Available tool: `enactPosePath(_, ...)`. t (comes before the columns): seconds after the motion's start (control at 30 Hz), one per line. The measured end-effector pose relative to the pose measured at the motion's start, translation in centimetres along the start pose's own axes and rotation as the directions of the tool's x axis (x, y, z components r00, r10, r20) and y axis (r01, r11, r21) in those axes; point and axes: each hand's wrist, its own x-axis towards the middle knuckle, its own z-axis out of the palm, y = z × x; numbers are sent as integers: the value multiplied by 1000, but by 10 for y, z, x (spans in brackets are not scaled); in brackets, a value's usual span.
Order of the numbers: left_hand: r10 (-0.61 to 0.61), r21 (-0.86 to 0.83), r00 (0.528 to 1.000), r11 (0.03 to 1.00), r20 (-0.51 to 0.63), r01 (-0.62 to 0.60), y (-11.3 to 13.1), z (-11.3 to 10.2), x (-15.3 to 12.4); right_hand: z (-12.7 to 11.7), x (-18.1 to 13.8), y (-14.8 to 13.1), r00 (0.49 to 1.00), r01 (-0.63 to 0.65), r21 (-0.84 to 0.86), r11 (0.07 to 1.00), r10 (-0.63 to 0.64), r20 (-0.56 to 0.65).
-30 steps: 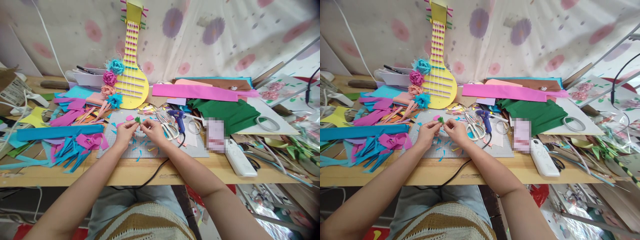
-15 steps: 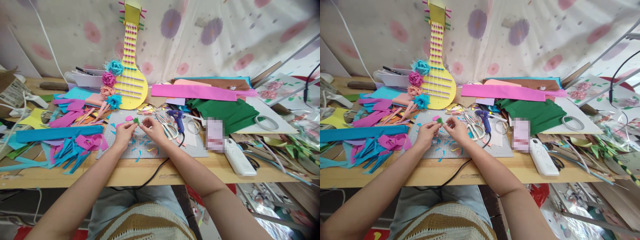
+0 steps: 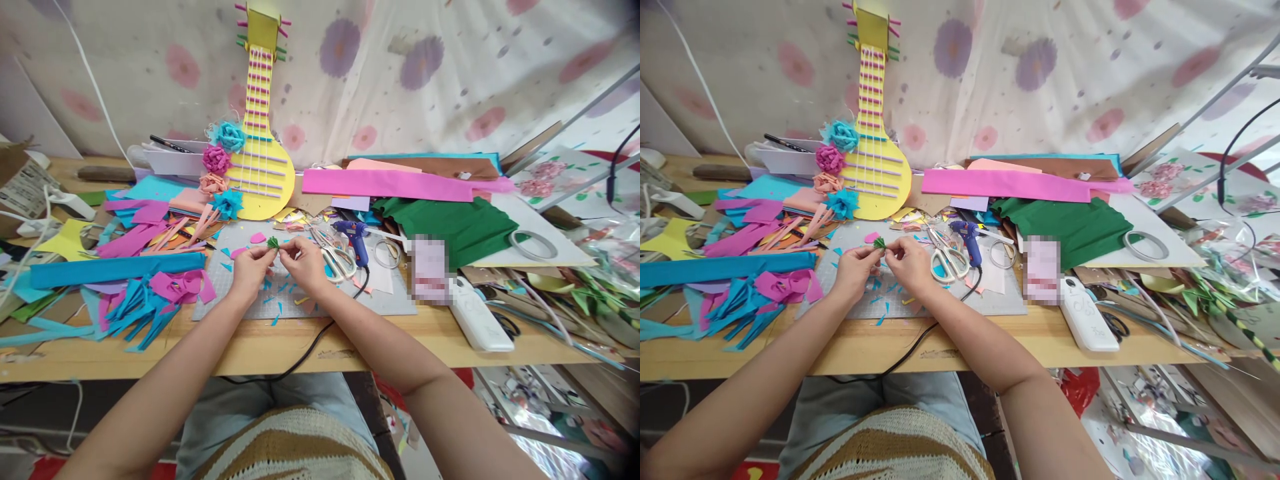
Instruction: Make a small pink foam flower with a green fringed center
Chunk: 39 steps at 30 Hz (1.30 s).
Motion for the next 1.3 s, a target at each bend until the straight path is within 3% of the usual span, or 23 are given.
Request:
enactPosePath(0.2, -105, -65, 994, 993, -44, 102, -2, 1, 1, 5, 0, 0, 987, 149, -337, 930, -121, 104)
enactPosePath(0.33, -137, -180, 990, 974, 27, 139, 4, 1, -2, 5, 2, 0, 976, 217, -464, 859, -180, 123)
enactPosePath(0.47, -107, -237, 988, 963, 108, 130, 9, 0, -5, 1, 4, -1, 973, 231, -449, 863, -206, 104)
enactPosePath(0.57, -104, -260, 989, 957, 107, 129, 10, -1, -4, -3, 5, 1, 973, 229, -299, 926, -207, 103)
enactPosePath(0.63, -115, -257, 990, 958, 79, 132, 9, -2, -3, -4, 7, 4, 987, 144, -87, 986, -136, 89)
enactPosePath(0.7, -123, -238, 989, 961, 76, 138, 9, -2, -3, -5, 9, 7, 992, -50, 190, 980, 27, 120)
enactPosePath(0.77, -114, -220, 988, 966, 108, 136, 8, -1, -3, -6, 11, 10, 956, -277, 409, 870, 208, 206)
enactPosePath(0.83, -94, -197, 987, 973, 132, 119, 7, 0, -4, -7, 13, 11, 904, -425, 521, 741, 319, 283)
enactPosePath(0.97, -55, -135, 992, 988, 113, 70, 6, 2, -5, -9, 15, 10, 828, -560, 611, 559, 407, 386)
enactPosePath(1.2, -3, -80, 989, 997, 148, 15, 5, 2, -8, -20, 21, 11, 624, -778, 564, 277, 454, 637)
enactPosePath(1.3, 64, -29, 991, 998, 115, -61, 1, 3, -8, -21, 21, 11, 606, -788, 563, 248, 477, 637)
